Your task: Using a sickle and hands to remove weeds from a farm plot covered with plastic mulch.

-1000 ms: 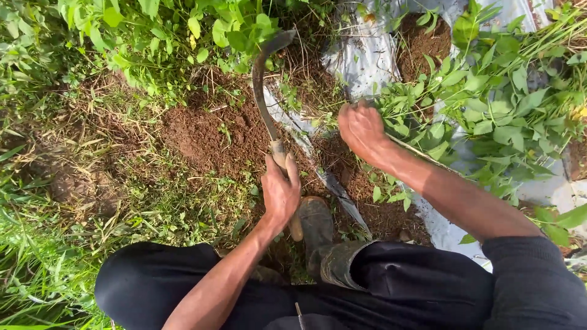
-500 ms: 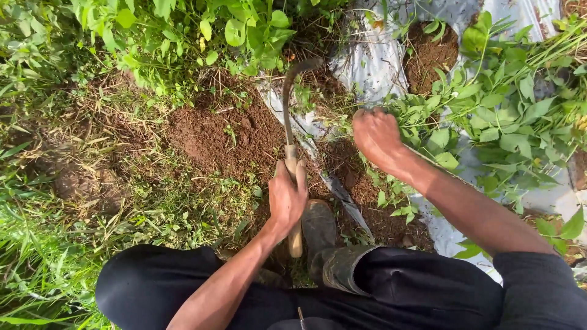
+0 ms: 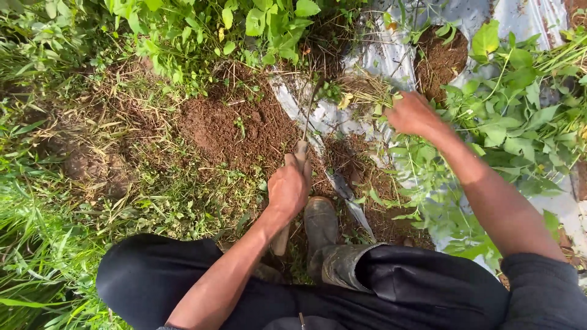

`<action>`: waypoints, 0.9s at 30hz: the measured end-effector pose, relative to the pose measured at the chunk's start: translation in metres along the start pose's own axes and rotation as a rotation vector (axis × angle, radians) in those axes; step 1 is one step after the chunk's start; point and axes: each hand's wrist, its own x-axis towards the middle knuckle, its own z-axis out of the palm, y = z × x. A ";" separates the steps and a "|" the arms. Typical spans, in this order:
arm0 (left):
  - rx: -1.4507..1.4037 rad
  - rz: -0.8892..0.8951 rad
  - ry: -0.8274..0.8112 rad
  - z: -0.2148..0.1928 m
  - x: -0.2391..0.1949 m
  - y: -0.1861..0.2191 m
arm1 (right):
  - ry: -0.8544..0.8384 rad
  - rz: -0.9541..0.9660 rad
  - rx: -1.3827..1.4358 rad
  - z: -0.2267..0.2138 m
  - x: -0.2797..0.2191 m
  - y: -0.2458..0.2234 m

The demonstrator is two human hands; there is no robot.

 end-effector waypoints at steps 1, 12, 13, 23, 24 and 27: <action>0.013 -0.013 -0.031 0.005 -0.003 -0.007 | -0.001 -0.013 0.066 -0.001 0.005 0.005; -0.086 -0.143 -0.329 -0.042 -0.055 -0.010 | -0.010 0.058 0.269 -0.027 0.012 0.019; -0.188 -0.089 -0.248 -0.041 -0.055 -0.007 | -0.007 0.057 0.336 -0.028 0.014 0.020; -0.606 -0.042 0.000 0.047 -0.011 0.010 | 0.091 -0.016 0.503 -0.013 -0.004 0.015; -0.608 -0.040 -0.004 0.054 -0.012 0.006 | 0.092 -0.011 0.502 -0.009 -0.002 0.019; -0.552 -0.049 -0.150 0.060 -0.010 0.002 | 0.092 0.036 0.532 0.000 0.011 0.031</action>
